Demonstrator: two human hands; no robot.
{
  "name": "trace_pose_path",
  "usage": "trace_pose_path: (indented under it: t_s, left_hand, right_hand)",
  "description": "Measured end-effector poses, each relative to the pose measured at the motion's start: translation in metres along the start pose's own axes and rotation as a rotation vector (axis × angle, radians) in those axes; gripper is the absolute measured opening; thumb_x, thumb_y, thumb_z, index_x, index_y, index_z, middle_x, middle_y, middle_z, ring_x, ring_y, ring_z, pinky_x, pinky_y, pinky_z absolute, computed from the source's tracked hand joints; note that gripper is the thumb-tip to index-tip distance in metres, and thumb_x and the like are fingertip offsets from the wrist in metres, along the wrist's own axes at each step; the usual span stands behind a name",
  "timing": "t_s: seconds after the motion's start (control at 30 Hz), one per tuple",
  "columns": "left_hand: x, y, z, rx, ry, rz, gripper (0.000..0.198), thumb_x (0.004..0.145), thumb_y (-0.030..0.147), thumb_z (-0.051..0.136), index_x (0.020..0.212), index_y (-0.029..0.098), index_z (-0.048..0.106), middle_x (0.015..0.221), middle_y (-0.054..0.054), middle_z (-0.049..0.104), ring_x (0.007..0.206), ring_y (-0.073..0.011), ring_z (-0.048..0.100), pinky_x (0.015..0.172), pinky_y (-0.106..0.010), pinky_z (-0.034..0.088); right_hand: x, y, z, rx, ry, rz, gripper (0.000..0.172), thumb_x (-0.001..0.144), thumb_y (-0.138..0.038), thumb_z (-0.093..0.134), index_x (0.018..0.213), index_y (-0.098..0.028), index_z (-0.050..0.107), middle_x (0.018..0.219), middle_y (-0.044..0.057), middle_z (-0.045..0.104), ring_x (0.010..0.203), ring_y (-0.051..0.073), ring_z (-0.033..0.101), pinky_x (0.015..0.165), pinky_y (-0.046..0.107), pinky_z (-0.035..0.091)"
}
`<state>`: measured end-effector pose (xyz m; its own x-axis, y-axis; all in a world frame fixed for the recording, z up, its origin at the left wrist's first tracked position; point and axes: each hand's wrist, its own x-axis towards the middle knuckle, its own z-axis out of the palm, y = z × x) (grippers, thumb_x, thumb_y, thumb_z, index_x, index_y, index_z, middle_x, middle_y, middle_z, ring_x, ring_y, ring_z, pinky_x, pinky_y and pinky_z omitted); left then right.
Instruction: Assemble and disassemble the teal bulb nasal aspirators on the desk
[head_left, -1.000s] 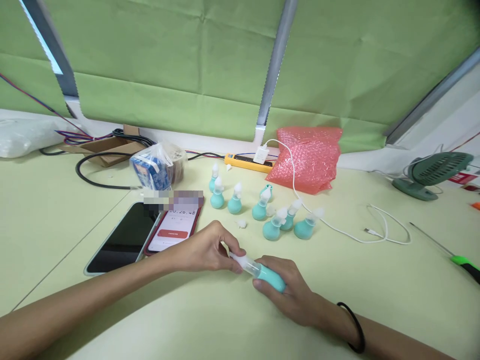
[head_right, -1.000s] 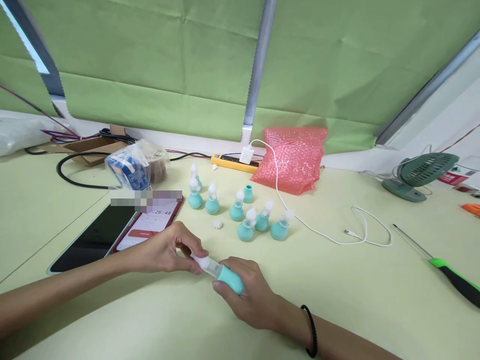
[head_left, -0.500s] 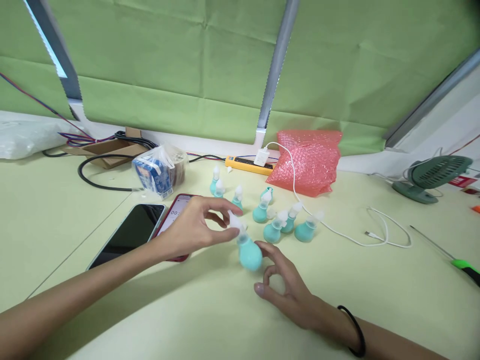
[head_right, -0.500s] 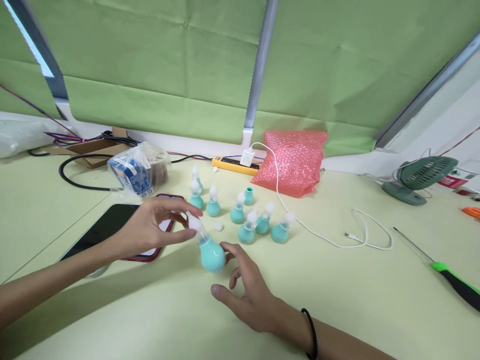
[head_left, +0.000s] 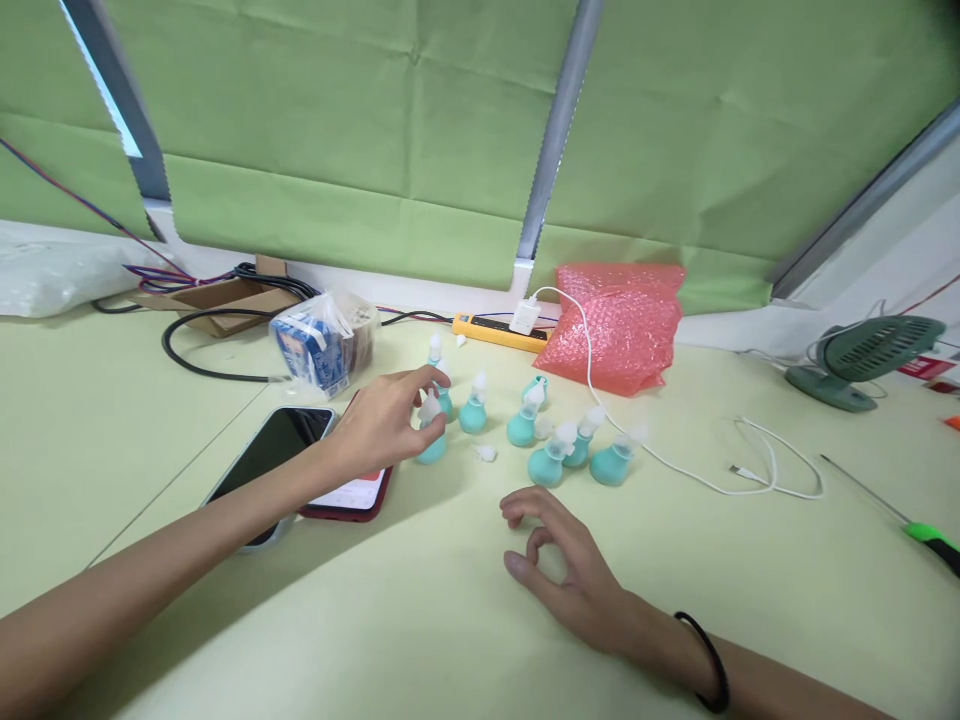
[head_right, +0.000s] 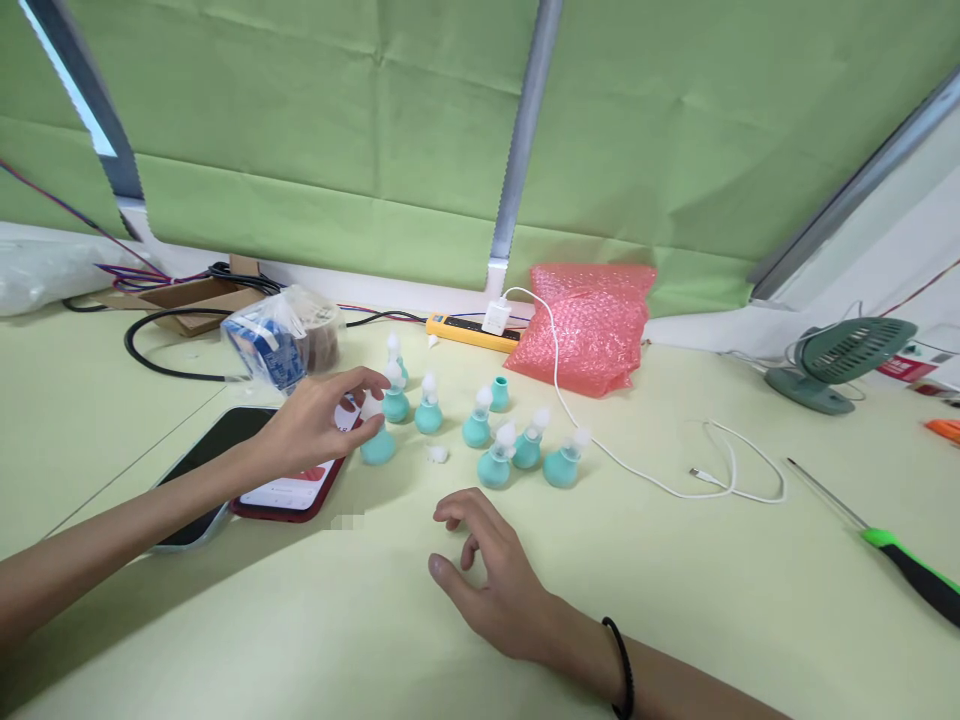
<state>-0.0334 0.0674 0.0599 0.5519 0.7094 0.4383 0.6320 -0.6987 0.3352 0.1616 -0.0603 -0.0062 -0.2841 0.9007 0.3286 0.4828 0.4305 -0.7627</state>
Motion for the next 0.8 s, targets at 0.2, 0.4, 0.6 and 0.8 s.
trace_pose_path:
  t_s: [0.2,0.4,0.6,0.8]
  left_hand:
    - [-0.013,0.015,-0.005,0.153,0.269,0.407,0.019,0.077,0.016,0.045,0.094,0.013,0.052,0.096,-0.012,0.056,0.09,-0.0227,0.052,0.074,-0.035,0.044]
    - [-0.045,0.039,0.038,0.332,-0.004,0.736,0.025,0.08,0.006,0.036,0.1,0.002,0.05,0.104,-0.024,0.053,0.098,-0.0298,0.05,0.073,-0.037,0.045]
    - [-0.05,0.052,0.07,0.235,-0.232,0.371,0.044,0.084,0.029,0.032,0.121,0.006,0.032,0.128,-0.022,0.031,0.121,-0.0374,0.019,0.09,-0.049,0.03]
    - [-0.043,0.048,0.072,0.228,-0.254,0.27,0.033,0.081,0.022,0.037,0.112,0.012,0.04,0.126,-0.017,0.031,0.11,-0.0351,0.033,0.084,-0.048,0.034]
  right_hand:
    - [0.013,-0.019,-0.006,-0.259,0.121,-0.255,0.025,0.075,-0.009,0.044,0.096,-0.021,0.044,0.099,0.01,0.049,0.092,0.02,0.05,0.075,0.036,0.046]
    - [0.043,-0.068,-0.074,-0.59,0.369,-0.437,0.018,0.074,-0.01,0.049,0.086,-0.024,0.05,0.074,0.003,0.058,0.069,0.017,0.057,0.064,0.03,0.046]
    - [0.112,-0.049,-0.131,-0.821,-0.153,0.071,0.016,0.076,-0.031,0.047,0.076,-0.018,0.057,0.072,0.003,0.061,0.065,0.016,0.057,0.054,0.025,0.041]
    - [0.154,-0.001,-0.124,-0.862,-0.694,0.441,0.034,0.065,-0.041,0.058,0.082,-0.011,0.061,0.073,0.008,0.062,0.06,0.019,0.057,0.049,0.026,0.04]
